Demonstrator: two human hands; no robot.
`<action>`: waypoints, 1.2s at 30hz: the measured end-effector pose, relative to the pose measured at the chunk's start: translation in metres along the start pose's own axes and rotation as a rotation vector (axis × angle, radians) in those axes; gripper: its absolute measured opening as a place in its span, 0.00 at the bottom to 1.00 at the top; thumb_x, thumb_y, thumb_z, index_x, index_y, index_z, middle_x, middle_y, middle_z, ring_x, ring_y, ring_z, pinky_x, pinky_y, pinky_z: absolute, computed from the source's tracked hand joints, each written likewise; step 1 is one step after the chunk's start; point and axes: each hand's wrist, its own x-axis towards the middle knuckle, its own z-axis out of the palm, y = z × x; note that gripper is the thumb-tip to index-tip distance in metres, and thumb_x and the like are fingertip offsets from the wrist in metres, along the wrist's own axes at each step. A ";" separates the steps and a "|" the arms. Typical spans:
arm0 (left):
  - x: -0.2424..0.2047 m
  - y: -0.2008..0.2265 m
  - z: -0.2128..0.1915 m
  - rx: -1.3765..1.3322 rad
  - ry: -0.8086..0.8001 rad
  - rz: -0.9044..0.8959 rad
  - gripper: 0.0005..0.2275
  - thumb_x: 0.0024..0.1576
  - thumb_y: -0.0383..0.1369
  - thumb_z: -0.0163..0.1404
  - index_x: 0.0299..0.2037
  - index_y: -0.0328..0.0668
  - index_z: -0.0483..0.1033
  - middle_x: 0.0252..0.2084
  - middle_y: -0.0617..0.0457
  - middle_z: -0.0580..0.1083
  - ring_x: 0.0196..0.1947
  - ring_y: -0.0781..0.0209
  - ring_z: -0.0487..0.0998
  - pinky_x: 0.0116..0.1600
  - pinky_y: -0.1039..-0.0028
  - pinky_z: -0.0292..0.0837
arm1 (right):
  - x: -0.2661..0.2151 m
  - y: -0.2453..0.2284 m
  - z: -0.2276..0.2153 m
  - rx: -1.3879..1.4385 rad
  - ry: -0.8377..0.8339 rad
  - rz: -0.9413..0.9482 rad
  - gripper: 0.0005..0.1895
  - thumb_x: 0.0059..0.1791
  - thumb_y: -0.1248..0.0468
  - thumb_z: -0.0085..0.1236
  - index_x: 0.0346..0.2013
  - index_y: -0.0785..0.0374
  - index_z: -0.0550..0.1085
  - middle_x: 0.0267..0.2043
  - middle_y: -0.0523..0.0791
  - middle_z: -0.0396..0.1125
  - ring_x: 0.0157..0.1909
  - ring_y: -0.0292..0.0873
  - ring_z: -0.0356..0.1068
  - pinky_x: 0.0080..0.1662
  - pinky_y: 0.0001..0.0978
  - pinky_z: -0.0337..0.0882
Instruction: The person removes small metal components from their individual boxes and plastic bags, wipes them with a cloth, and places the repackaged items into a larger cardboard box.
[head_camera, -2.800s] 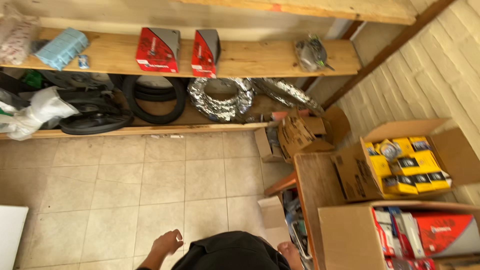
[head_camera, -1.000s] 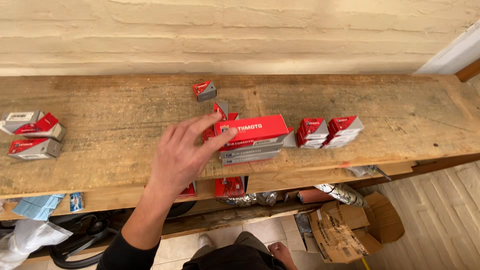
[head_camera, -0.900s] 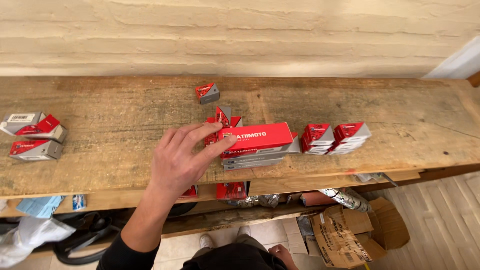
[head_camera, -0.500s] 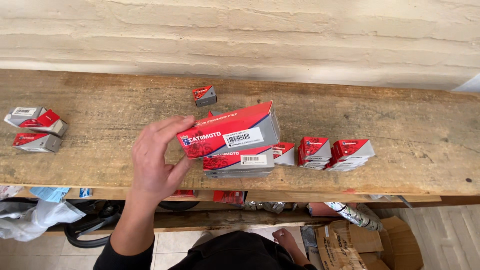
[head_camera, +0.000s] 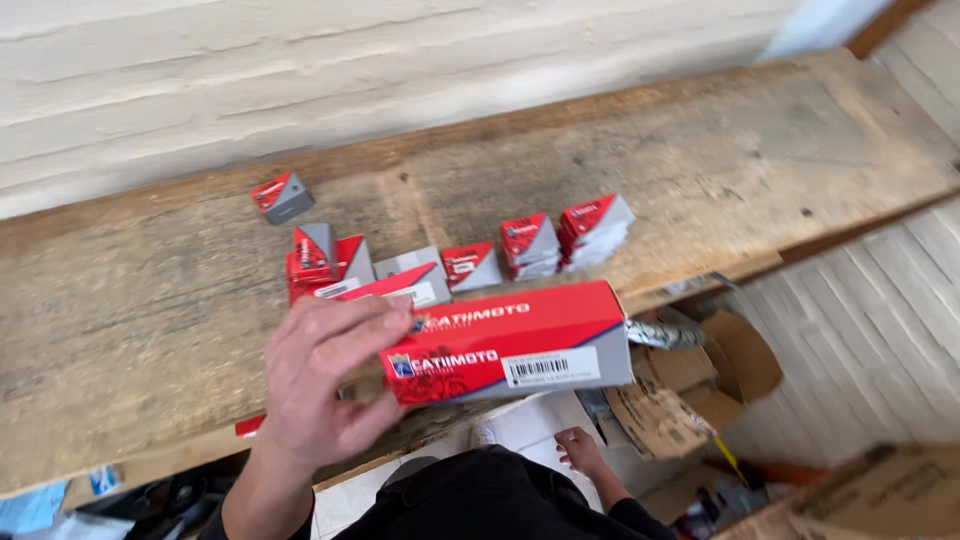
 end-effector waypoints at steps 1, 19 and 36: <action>-0.001 0.012 0.009 -0.053 -0.016 0.025 0.24 0.64 0.35 0.64 0.70 0.44 0.74 0.65 0.43 0.83 0.60 0.53 0.87 0.56 0.61 0.79 | 0.001 0.025 0.006 0.044 0.031 0.029 0.21 0.57 0.44 0.63 0.50 0.59 0.78 0.50 0.50 0.86 0.36 0.47 0.84 0.30 0.37 0.73; -0.185 0.173 0.128 -1.140 -1.003 -0.551 0.18 0.70 0.37 0.43 0.61 0.39 0.82 0.47 0.49 0.86 0.45 0.62 0.80 0.56 0.70 0.74 | -0.505 0.007 0.114 1.088 -0.069 -0.682 0.53 0.53 0.29 0.66 0.79 0.60 0.60 0.73 0.58 0.70 0.68 0.54 0.76 0.68 0.47 0.76; -0.274 0.441 0.134 -1.332 -1.174 -0.740 0.19 0.70 0.45 0.53 0.64 0.44 0.72 0.63 0.48 0.79 0.53 0.55 0.88 0.53 0.68 0.80 | -0.659 0.230 0.101 1.081 0.738 -0.594 0.32 0.61 0.38 0.54 0.68 0.59 0.67 0.61 0.51 0.67 0.51 0.44 0.77 0.47 0.28 0.83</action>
